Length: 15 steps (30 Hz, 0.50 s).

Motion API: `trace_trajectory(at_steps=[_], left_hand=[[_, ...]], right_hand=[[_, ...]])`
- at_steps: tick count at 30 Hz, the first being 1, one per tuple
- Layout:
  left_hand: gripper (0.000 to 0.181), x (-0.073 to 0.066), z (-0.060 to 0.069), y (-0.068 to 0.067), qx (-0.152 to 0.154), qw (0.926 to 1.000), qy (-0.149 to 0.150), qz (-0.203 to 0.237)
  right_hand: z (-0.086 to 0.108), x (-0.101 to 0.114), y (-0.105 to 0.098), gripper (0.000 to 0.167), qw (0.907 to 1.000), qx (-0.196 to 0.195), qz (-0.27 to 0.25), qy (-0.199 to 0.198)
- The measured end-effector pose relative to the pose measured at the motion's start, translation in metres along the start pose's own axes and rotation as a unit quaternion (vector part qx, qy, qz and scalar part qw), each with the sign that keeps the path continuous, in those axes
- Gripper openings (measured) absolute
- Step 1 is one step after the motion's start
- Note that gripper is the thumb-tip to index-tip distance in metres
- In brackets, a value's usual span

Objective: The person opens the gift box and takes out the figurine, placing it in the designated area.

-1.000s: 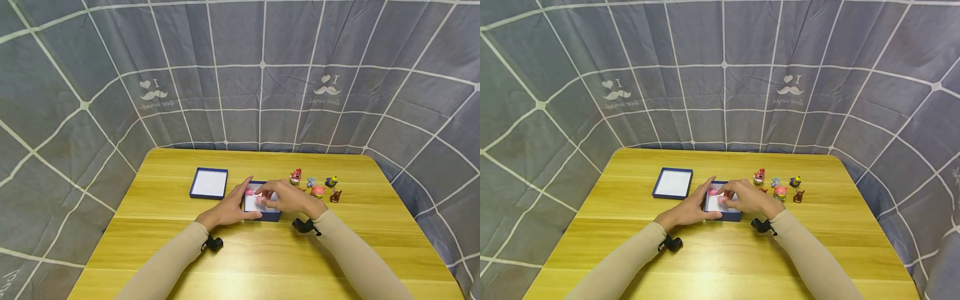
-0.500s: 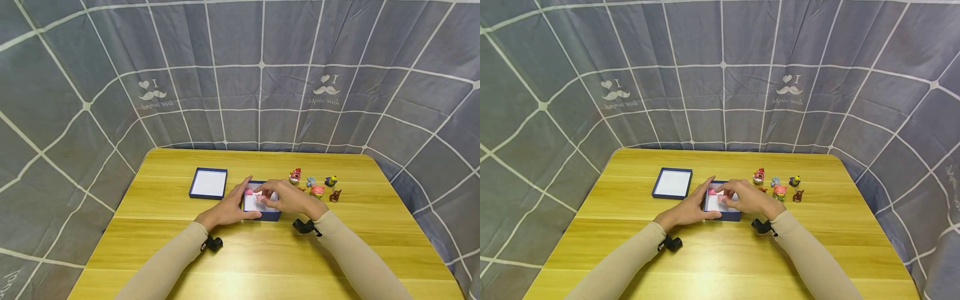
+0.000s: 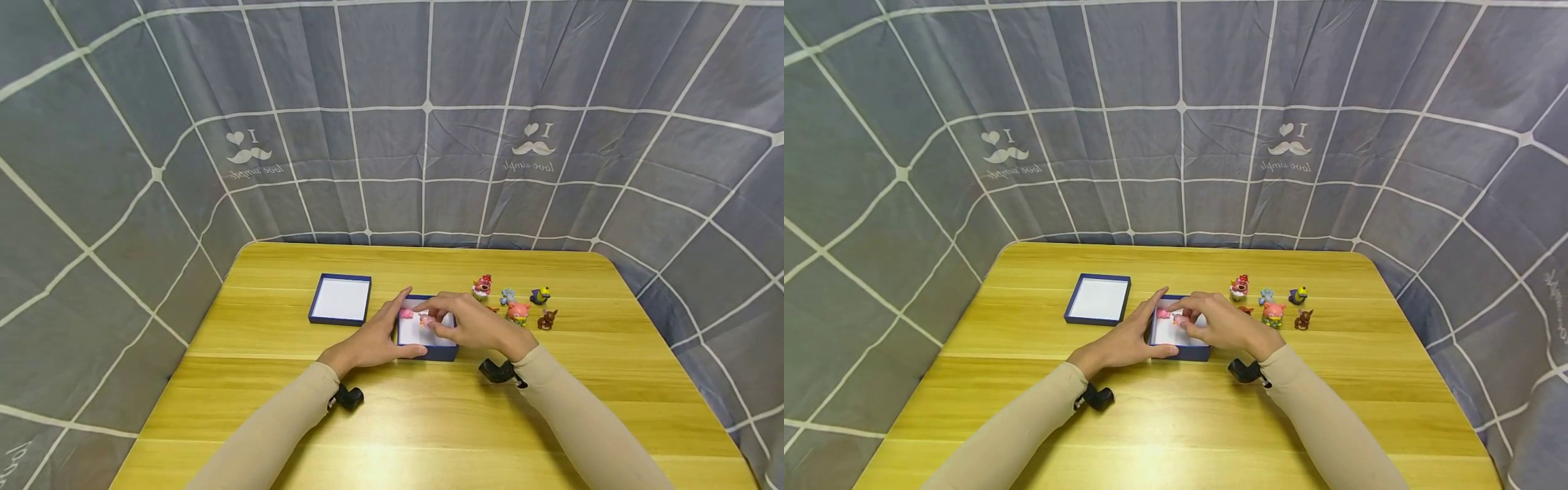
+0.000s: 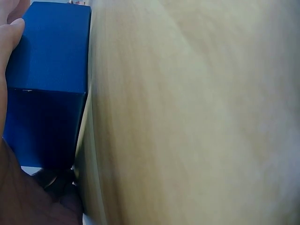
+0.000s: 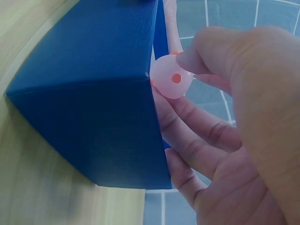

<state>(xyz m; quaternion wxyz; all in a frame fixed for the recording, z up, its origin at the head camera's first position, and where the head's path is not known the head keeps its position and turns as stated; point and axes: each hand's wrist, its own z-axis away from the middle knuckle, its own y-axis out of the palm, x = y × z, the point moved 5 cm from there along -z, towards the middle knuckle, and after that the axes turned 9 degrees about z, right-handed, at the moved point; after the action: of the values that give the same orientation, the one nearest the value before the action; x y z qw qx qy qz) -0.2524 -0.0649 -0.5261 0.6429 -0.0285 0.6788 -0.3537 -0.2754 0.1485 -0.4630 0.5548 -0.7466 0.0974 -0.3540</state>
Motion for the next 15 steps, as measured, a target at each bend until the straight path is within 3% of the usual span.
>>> trace_trajectory(at_steps=[15], left_hand=[[0.131,0.0021,0.0001,0.0015,-0.001,1.0000,-0.003,-0.008]], right_hand=[[0.0039,-0.0007,-0.0010,0.033,0.9999,-0.006,-0.007,0.005]])
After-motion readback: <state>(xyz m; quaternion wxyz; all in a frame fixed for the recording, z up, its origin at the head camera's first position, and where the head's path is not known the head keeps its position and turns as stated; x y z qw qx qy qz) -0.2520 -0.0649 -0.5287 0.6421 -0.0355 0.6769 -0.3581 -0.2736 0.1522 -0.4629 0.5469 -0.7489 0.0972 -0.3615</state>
